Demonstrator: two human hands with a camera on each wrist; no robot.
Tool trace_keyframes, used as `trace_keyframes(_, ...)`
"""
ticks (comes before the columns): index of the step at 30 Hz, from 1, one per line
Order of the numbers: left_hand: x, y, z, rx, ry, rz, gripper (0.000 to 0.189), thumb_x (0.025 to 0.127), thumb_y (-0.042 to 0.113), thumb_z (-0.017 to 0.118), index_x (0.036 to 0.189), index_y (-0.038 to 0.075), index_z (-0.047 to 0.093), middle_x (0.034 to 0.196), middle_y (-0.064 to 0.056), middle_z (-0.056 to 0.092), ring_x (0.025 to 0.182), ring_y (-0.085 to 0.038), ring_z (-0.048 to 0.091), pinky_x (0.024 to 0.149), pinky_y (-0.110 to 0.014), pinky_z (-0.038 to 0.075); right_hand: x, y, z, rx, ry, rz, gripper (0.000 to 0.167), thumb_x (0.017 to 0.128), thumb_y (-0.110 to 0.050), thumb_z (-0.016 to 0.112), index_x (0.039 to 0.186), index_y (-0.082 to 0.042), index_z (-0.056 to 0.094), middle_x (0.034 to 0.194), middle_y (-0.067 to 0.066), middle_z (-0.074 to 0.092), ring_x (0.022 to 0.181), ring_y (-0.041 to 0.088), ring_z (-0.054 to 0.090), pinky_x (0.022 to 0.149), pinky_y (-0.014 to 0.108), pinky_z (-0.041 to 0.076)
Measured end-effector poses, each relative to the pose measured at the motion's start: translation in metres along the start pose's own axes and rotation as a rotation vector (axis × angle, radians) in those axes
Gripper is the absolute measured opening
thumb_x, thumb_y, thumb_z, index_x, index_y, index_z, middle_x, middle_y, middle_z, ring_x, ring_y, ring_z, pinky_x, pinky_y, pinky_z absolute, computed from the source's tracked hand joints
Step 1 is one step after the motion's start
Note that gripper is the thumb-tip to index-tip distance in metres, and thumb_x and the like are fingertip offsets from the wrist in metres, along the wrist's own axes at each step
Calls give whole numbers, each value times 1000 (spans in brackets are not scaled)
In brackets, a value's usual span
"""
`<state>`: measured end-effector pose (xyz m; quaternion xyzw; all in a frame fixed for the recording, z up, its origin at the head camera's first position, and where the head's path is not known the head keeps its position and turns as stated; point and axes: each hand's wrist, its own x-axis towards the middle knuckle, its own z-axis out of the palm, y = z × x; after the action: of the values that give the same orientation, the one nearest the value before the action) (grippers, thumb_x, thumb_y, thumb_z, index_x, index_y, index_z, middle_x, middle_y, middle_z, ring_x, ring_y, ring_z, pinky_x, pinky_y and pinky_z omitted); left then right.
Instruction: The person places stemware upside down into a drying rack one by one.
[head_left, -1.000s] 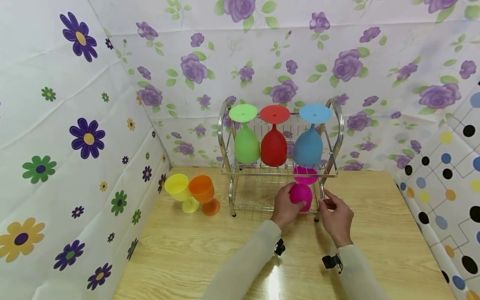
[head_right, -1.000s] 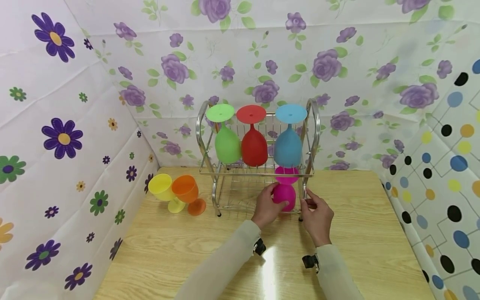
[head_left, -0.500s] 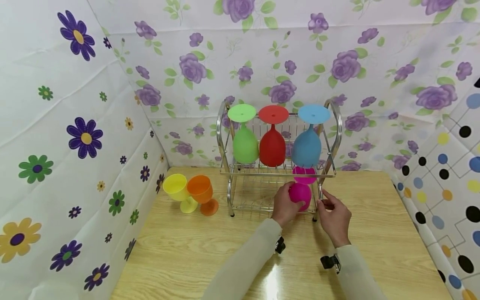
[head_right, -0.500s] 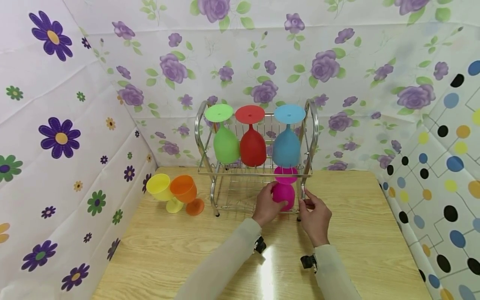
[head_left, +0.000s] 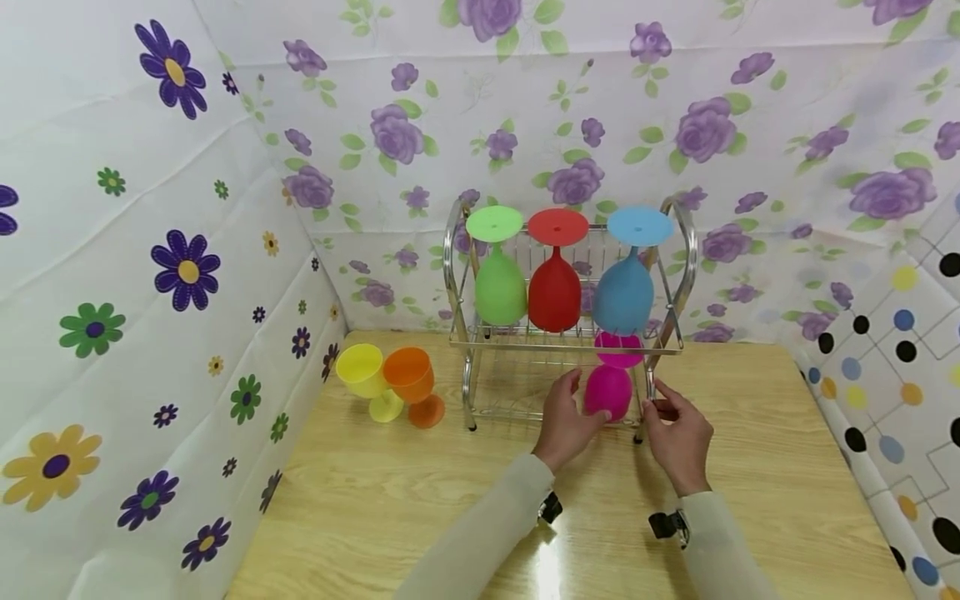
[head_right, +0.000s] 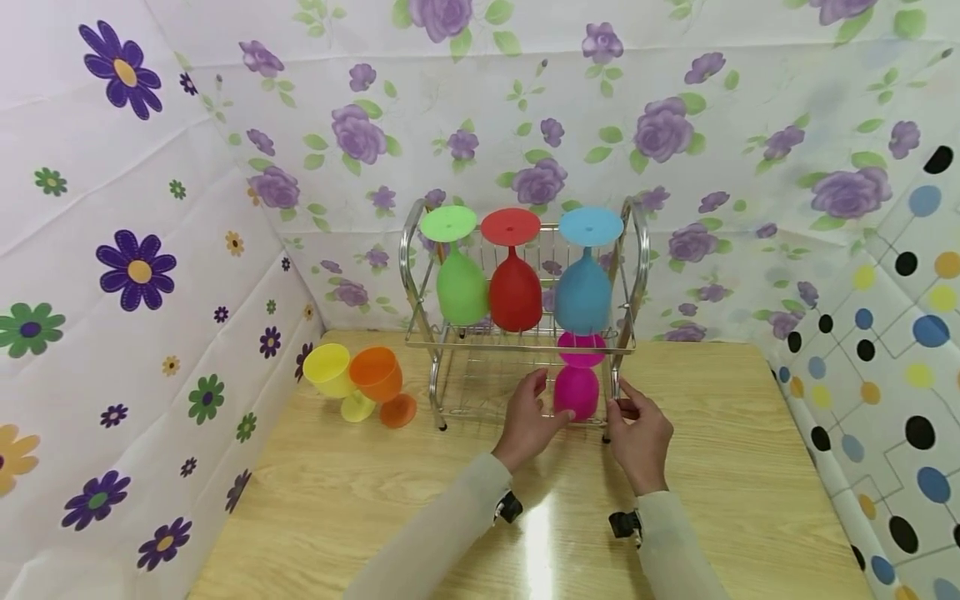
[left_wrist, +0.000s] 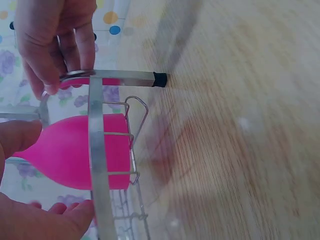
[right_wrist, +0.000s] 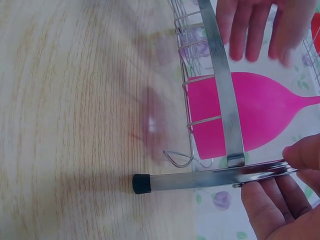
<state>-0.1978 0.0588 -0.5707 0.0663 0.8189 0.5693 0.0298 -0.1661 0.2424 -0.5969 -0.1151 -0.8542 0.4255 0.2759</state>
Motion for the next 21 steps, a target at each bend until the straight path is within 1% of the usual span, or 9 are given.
trace_keyframes(1, -4, 0, -3, -15, 1, 10, 81, 91, 21, 85, 160, 15, 43, 156, -5, 53, 143, -27, 54, 111, -42, 55, 0, 1, 0, 0, 2, 5, 42, 97, -15, 77, 138, -18, 72, 97, 12, 80, 86, 29, 78, 78, 22, 58)
trace_keyframes(2, -7, 1, -6, -35, 2, 17, 81, 92, 21, 84, 160, 15, 42, 157, -5, 53, 144, -27, 53, 113, -43, 54, 1, 1, 0, -1, 3, 10, 42, 97, -16, 77, 138, -19, 72, 97, 11, 80, 84, 18, 77, 78, 16, 55)
trace_keyframes(3, -11, 1, -10, -49, 2, 19, 82, 92, 23, 84, 161, 16, 40, 158, -5, 52, 144, -26, 53, 114, -42, 54, 1, 2, 0, 0, 5, 10, 42, 97, -16, 77, 138, -20, 73, 97, 11, 80, 83, 16, 76, 78, 13, 53)
trace_keyframes(7, -24, 0, -25, -79, 19, 41, 81, 93, 28, 83, 161, 18, 40, 157, -3, 51, 144, -23, 53, 117, -40, 50, 1, 3, 0, -1, 2, 22, 43, 96, -16, 79, 138, -21, 73, 96, 9, 80, 79, -12, 62, 78, 7, 47)
trace_keyframes(10, -32, 0, -36, -101, 47, 58, 78, 93, 29, 82, 159, 19, 43, 154, -1, 52, 144, -24, 52, 118, -42, 49, 0, 1, 0, -4, -7, 30, 43, 95, -15, 79, 138, -20, 73, 97, 9, 80, 79, -17, 56, 80, 17, 55)
trace_keyframes(12, -37, 1, -43, -110, 72, 74, 76, 93, 29, 82, 158, 19, 44, 153, 0, 53, 145, -25, 52, 119, -43, 49, 0, 1, 0, -7, -7, 27, 43, 96, -15, 79, 138, -19, 73, 97, 9, 80, 79, -14, 57, 80, 24, 59)
trace_keyframes(15, -42, 3, -53, -116, 114, 90, 74, 93, 30, 82, 157, 20, 45, 152, 2, 52, 145, -24, 51, 119, -42, 49, 1, 1, 0, 2, -2, 15, 43, 96, -15, 78, 138, -18, 72, 97, 12, 80, 79, -15, 57, 79, 19, 58)
trace_keyframes(19, -49, 8, -65, -104, 184, 102, 74, 92, 33, 83, 155, 19, 46, 149, 3, 54, 141, -21, 52, 116, -41, 51, 0, 0, 0, 19, 1, 15, 42, 97, -15, 77, 139, -17, 72, 97, 13, 80, 78, -22, 54, 77, 3, 46)
trace_keyframes(21, -52, 10, -72, -106, 224, 103, 74, 91, 34, 84, 153, 18, 48, 147, 3, 55, 139, -22, 54, 115, -43, 52, 0, 0, 1, 21, -2, 18, 43, 97, -15, 77, 139, -18, 72, 97, 13, 80, 78, -24, 53, 77, 3, 45)
